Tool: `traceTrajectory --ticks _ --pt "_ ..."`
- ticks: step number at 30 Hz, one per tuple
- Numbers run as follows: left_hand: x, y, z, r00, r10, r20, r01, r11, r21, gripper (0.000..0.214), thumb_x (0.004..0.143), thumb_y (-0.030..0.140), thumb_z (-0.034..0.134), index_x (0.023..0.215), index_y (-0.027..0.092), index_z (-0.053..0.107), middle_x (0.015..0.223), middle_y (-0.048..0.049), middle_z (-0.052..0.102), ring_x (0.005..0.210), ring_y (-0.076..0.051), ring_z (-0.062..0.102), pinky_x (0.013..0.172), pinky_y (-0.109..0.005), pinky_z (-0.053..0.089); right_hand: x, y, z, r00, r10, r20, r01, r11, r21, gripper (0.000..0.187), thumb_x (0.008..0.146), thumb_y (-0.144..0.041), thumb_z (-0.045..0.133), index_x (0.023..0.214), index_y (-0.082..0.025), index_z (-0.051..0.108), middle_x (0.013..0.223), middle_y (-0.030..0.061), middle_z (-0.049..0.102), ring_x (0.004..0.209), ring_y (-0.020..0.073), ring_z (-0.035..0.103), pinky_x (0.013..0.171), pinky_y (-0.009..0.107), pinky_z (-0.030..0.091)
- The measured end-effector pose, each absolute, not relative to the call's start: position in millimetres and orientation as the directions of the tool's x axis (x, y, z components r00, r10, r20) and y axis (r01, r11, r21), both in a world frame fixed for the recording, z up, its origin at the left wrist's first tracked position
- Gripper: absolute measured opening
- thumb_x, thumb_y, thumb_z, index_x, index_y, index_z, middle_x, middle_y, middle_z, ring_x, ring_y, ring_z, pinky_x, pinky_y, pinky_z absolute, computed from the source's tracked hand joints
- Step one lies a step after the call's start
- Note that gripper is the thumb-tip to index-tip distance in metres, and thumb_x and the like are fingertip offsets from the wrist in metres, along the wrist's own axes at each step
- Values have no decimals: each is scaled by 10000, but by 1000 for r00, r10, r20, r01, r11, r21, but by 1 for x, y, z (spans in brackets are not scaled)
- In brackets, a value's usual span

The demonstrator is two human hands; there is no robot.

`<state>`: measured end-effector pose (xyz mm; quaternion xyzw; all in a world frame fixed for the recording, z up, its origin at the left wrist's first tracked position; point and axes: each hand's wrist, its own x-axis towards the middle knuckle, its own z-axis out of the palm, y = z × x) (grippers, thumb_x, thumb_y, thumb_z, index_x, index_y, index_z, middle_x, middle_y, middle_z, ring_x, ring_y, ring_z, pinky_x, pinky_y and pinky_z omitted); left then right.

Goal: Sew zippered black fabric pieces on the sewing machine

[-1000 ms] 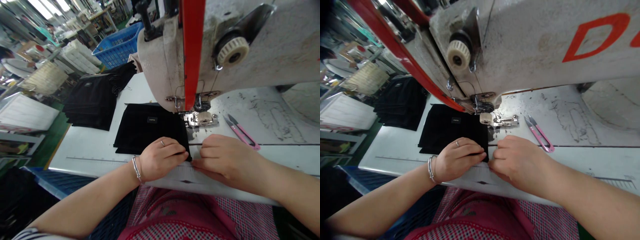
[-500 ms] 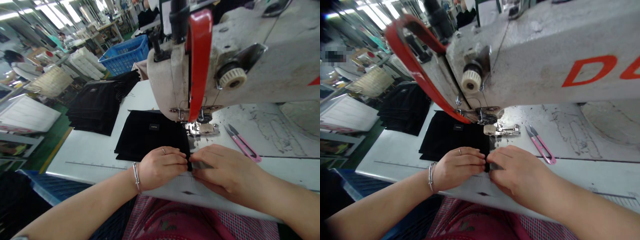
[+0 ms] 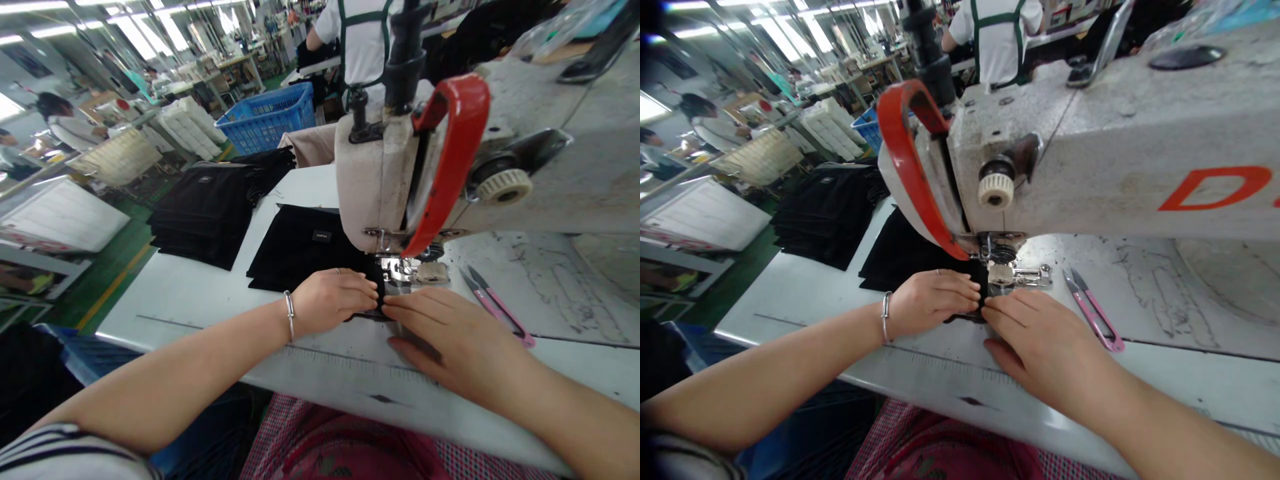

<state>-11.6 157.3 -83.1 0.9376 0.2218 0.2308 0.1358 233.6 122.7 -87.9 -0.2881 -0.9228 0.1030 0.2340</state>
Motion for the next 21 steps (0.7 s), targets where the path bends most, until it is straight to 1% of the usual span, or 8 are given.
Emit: traceTrajectory --ticks 5,8,10,16,21 --pt "-12 175 -85 762 533 368 402 -835 376 165 926 137 559 996 184 701 1075 -17 711 1099 -130 629 1043 -306 489 233 126 -92 -703 601 381 532 799 -279 387 887 -294 582 1239 -134 581 1229 95 614 1099 257 555 972 465 468" --pt "-11 184 -87 723 585 367 455 -803 384 148 926 184 578 987 205 712 1083 -15 709 1088 -142 637 1009 -311 511 233 127 -94 -699 619 357 568 785 -249 428 882 -344 587 1258 -141 581 1291 103 580 1139 277 533 979 486 462" --pt "-12 190 -89 705 597 383 463 -796 390 143 922 194 589 982 210 717 1066 -14 713 1068 -145 646 985 -304 524 232 128 -94 -696 634 338 584 773 -247 445 881 -368 586 1263 -140 581 1316 108 561 1152 284 519 979 491 460" --pt "-12 209 -95 659 622 423 508 -782 360 132 904 201 614 955 220 735 994 -8 725 961 -149 679 902 -289 554 230 130 -92 -714 636 292 584 772 -253 441 907 -368 553 1295 -158 561 1333 57 556 1144 269 494 989 479 445" --pt "-12 216 -100 650 641 409 532 -767 357 137 894 197 622 960 221 740 982 -25 723 956 -172 680 881 -310 561 229 131 -91 -708 650 275 588 759 -279 426 908 -363 556 1286 -169 565 1338 39 553 1143 262 487 1004 471 425"
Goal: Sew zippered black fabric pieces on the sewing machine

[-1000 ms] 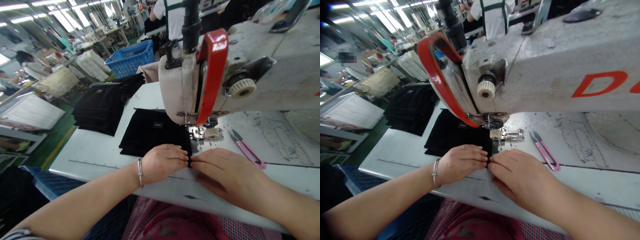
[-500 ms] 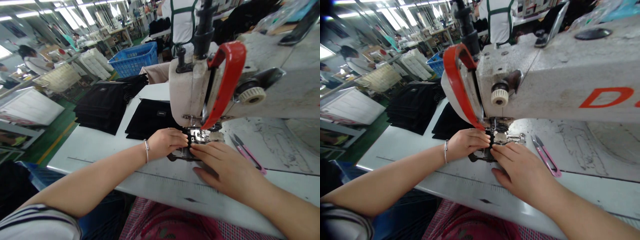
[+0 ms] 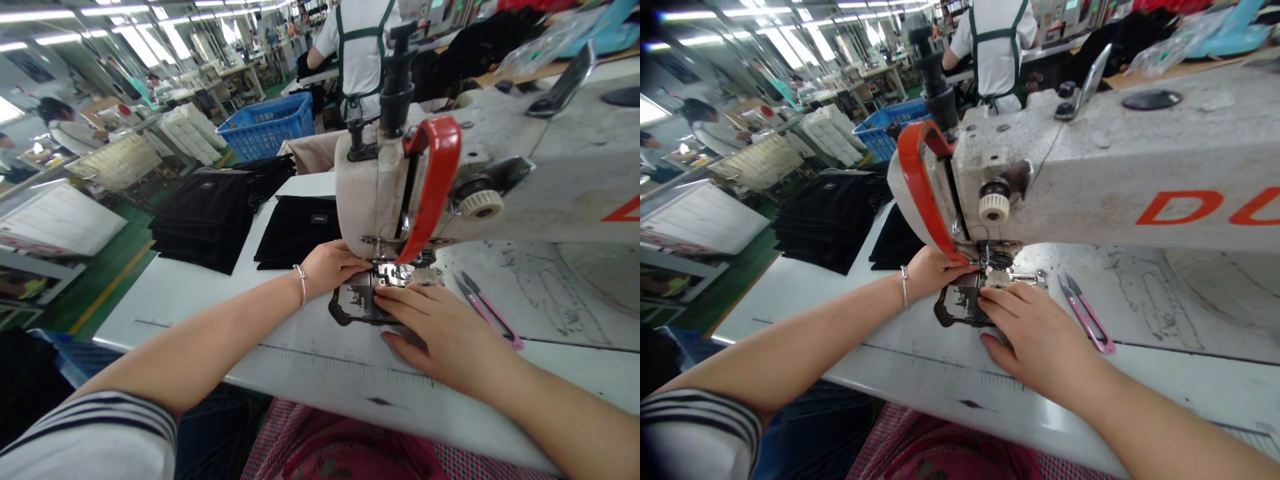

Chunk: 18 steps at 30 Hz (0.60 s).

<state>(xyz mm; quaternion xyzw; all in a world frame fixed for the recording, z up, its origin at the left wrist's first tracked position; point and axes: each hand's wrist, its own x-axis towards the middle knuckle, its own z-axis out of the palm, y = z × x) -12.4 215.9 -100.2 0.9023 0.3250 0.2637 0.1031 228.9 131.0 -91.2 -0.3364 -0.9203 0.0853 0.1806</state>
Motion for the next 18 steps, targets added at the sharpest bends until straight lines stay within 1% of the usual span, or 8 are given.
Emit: traceTrajectory --ticks 3,7,9,11,13,14,16,18 --pt "-13 216 -100 654 639 404 527 -768 363 146 903 202 606 963 218 738 983 -26 721 964 -173 676 880 -308 560 230 132 -90 -710 636 303 566 771 -291 391 905 -345 569 1257 -175 578 1310 40 572 1127 258 499 999 460 418" --pt "-18 216 -90 723 587 364 501 -809 309 205 927 163 540 1029 197 714 1049 -40 704 1002 -173 660 899 -307 550 237 136 -88 -682 612 401 515 791 -331 163 934 -243 522 1021 -185 647 1068 35 655 975 210 546 917 394 435" --pt "-22 215 -81 796 531 291 490 -847 204 278 916 107 502 1114 194 676 1137 -51 676 1060 -187 634 934 -332 534 241 140 -89 -614 661 430 580 748 -322 130 924 -224 522 960 -183 639 981 49 643 919 222 534 860 399 439" --pt "-23 211 -71 842 495 212 494 -867 63 352 892 68 488 1192 185 631 1212 -68 640 1127 -213 596 989 -374 501 243 143 -90 -558 708 432 656 695 -293 129 900 -229 540 976 -172 627 974 70 619 917 251 514 837 422 437" --pt "-20 206 -61 857 498 133 507 -861 -45 374 883 70 495 1225 174 607 1245 -89 618 1162 -235 569 1030 -409 467 243 144 -91 -546 734 404 692 667 -276 146 882 -233 546 989 -161 614 976 85 598 922 268 504 837 438 436" --pt "-18 203 -56 854 511 94 518 -853 -62 369 876 80 506 1219 168 610 1241 -100 617 1158 -243 570 1033 -418 462 242 145 -90 -547 742 386 701 659 -274 147 876 -238 545 983 -159 608 967 89 589 919 273 502 835 440 436" --pt "-11 197 -49 830 557 30 558 -830 -12 374 841 82 528 1192 162 628 1218 -111 623 1135 -252 582 1020 -415 468 240 145 -88 -542 759 361 716 642 -275 145 866 -256 546 961 -158 594 947 96 570 922 283 499 827 442 436" --pt "-4 191 -45 770 637 -20 633 -761 141 392 793 68 532 1156 158 651 1139 -99 653 1057 -240 620 968 -376 497 240 145 -85 -537 770 345 725 630 -278 162 852 -276 555 956 -153 579 954 109 556 945 296 494 824 441 437"
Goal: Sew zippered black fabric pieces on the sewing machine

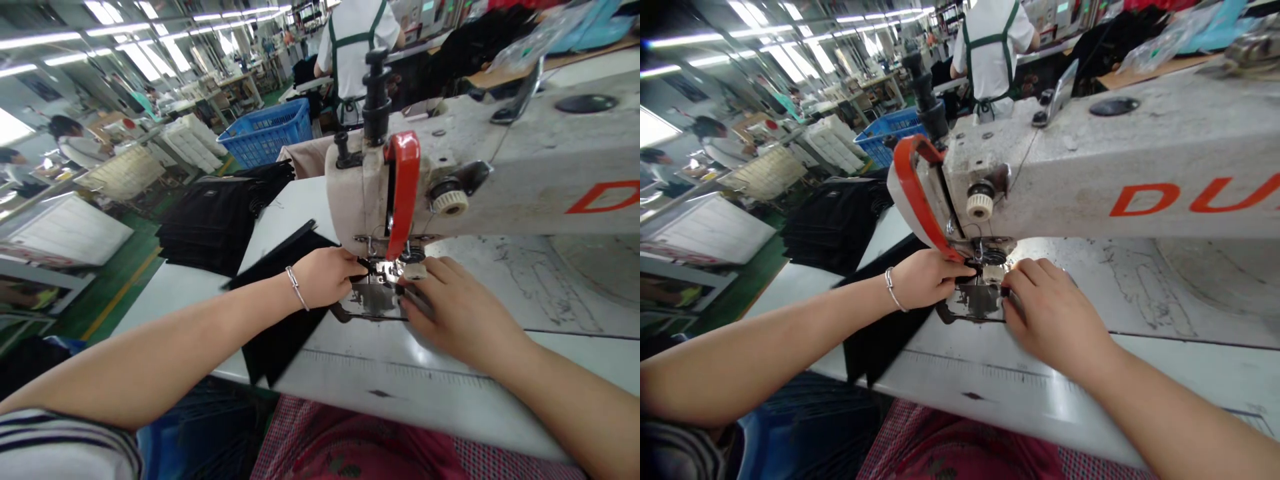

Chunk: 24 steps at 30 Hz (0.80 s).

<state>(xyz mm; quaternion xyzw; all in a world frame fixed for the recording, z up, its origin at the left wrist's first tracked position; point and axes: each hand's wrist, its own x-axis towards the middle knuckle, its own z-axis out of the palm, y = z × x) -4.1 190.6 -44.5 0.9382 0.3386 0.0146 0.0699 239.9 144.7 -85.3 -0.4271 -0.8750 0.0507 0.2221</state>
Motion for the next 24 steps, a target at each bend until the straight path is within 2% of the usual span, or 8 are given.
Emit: traceTrajectory --ticks 2,5,7,10,12,15,18,24 --pt "0 185 -43 669 735 -112 715 -594 368 387 788 86 515 1144 157 651 980 -62 682 844 -194 669 805 -309 547 241 146 -84 -548 772 322 721 631 -285 180 841 -293 568 958 -156 571 949 110 550 945 297 491 814 436 439" --pt "1 179 -45 553 779 -294 718 -268 642 351 866 206 480 1192 162 600 789 -1 642 504 -116 582 529 -243 491 245 150 -86 -599 747 288 690 664 -287 143 860 -309 566 929 -186 586 887 80 546 903 277 493 787 418 439" --pt "0 174 -47 551 790 -271 678 -233 698 357 884 228 462 1213 165 588 803 0 627 532 -108 571 564 -242 484 246 154 -90 -606 730 315 676 682 -280 134 892 -312 548 920 -192 600 881 75 548 888 266 497 786 409 441" --pt "2 166 -48 556 818 -151 683 -346 643 425 803 129 483 1210 153 601 851 -20 611 709 -137 579 700 -266 484 243 157 -94 -534 747 395 723 646 -245 136 916 -235 515 976 -153 606 947 108 567 888 265 509 779 402 451" --pt "6 159 -48 542 827 -147 712 -359 604 532 715 82 499 1239 135 575 848 -24 587 709 -143 555 672 -264 474 240 155 -96 -534 726 433 731 654 -196 148 903 -153 499 994 -138 615 948 116 583 883 268 518 769 401 456" --pt "12 151 -49 522 836 -172 729 -332 598 622 651 73 509 1271 116 532 838 -23 580 668 -138 540 617 -251 466 236 148 -96 -671 574 469 562 807 -182 259 881 -77 490 1093 -152 619 1027 98 624 961 255 540 851 404 460" --pt "18 146 -48 525 839 -147 730 -354 584 605 661 66 504 1264 100 531 836 -32 600 690 -148 553 652 -263 484 235 140 -97 -774 477 417 404 878 -256 364 884 -75 494 1226 -172 570 1229 72 600 1114 240 522 977 418 430" --pt "26 147 -42 570 817 -87 736 -461 495 565 665 17 479 1226 26 545 918 -87 620 804 -192 566 810 -324 494 233 136 -95 -771 548 324 439 826 -353 341 842 -86 519 1152 -199 606 1234 54 592 1142 258 502 999 466 411"
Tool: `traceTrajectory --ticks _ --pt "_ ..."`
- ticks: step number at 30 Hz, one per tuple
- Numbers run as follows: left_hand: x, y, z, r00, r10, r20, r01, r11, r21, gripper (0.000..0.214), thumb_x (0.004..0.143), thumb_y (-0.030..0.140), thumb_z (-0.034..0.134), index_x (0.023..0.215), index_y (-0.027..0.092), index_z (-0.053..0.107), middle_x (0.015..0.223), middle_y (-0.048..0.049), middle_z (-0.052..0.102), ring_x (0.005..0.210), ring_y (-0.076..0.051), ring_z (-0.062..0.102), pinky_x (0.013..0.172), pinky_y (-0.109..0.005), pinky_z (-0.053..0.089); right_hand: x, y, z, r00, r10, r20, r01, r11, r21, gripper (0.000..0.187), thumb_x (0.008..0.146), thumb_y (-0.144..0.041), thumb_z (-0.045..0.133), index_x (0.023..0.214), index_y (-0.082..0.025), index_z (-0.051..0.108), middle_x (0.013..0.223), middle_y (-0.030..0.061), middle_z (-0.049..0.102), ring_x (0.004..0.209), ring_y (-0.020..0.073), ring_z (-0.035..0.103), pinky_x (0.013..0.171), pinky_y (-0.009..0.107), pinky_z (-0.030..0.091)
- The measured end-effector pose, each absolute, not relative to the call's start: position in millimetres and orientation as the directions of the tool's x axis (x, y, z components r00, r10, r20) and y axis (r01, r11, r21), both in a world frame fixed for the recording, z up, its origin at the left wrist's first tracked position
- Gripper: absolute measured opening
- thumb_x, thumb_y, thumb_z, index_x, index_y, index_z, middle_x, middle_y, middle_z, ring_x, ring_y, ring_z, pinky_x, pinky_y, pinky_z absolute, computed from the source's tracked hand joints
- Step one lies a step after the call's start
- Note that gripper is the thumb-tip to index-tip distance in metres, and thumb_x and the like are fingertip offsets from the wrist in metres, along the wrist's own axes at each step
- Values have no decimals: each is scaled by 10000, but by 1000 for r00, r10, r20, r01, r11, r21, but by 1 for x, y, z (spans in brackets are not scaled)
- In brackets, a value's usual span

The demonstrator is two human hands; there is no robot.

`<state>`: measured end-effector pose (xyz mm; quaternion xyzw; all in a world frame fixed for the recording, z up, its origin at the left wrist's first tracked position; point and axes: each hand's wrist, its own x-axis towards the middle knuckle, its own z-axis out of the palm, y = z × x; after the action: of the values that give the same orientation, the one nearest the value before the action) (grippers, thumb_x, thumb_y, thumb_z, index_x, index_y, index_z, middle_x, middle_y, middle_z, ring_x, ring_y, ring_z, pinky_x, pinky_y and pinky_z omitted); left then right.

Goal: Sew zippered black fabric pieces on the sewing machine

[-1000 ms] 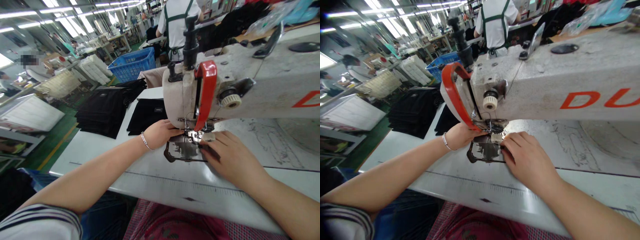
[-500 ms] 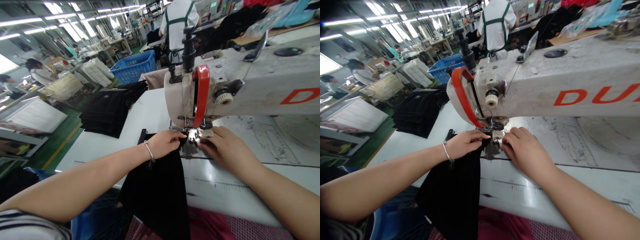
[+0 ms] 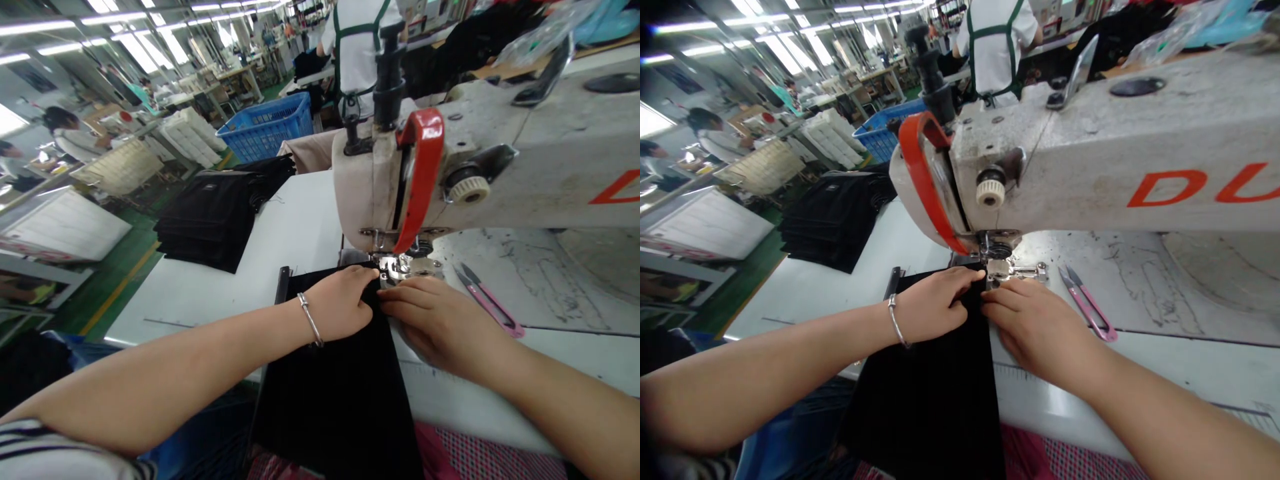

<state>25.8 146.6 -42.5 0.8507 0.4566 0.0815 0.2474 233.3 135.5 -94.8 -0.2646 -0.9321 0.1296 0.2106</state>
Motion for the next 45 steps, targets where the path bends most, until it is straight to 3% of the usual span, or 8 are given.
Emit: traceTrajectory --ticks 11,17,24,29,31,34,39,45 --pt "3 113 -25 458 854 -245 685 -164 709 776 654 77 531 1410 150 377 1166 -92 523 943 -195 552 861 -341 508 225 115 -74 -628 763 155 543 572 -614 133 832 -252 629 925 -198 551 990 69 572 964 252 516 832 415 430" --pt "-57 25 -27 -12 999 36 858 -8 513 550 861 447 560 1357 251 426 1240 -86 487 1110 -280 506 1018 -522 419 202 58 -71 -431 872 -231 394 -49 -918 243 785 -169 594 1004 -227 507 784 4 609 667 170 567 571 279 424" --pt "-78 -22 -45 -290 897 -334 277 412 868 722 735 471 730 1334 260 388 937 -17 567 591 -127 543 434 -212 468 175 0 -77 -480 732 -483 -133 -605 -785 323 808 -479 610 978 -206 578 591 -43 530 429 119 493 395 229 390" --pt "-88 -9 -22 -173 943 -283 400 330 855 634 792 415 690 1348 281 416 927 -11 576 530 -83 484 378 -149 362 174 -18 -91 -449 758 -473 -149 -585 -797 452 744 -582 659 956 -194 563 619 -31 573 438 114 522 404 221 404" --pt "-92 -9 -26 -124 984 -126 688 177 703 595 811 413 666 1343 260 447 983 -42 588 732 -174 599 602 -303 552 174 -25 -104 -449 744 -494 -111 -595 -796 447 766 -609 624 886 -185 550 576 -30 564 420 108 512 407 214 388" --pt "-80 -18 -36 93 965 247 929 -173 327 520 833 396 657 1306 236 509 1197 -103 562 1114 -296 549 1009 -531 440 173 -35 -116 -427 735 -527 -79 -611 -788 447 788 -626 597 819 -184 531 604 -15 585 420 94 509 411 206 382" --pt "-30 -36 -54 666 720 195 719 -689 87 449 901 310 606 1324 195 507 1370 -93 511 1277 -268 444 1074 -440 405 177 -44 -117 -471 721 -509 -107 -619 -778 459 772 -611 643 890 -176 558 648 -5 611 446 102 530 430 217 415" --pt "-3 -29 -72 714 651 258 660 -749 65 322 945 178 507 1262 193 559 1185 -63 630 1061 -222 557 923 -397 458 183 -47 -119 -464 726 -507 -118 -618 -778 446 796 -605 613 862 -166 580 615 -7 603 449 113 540 446 234 417"
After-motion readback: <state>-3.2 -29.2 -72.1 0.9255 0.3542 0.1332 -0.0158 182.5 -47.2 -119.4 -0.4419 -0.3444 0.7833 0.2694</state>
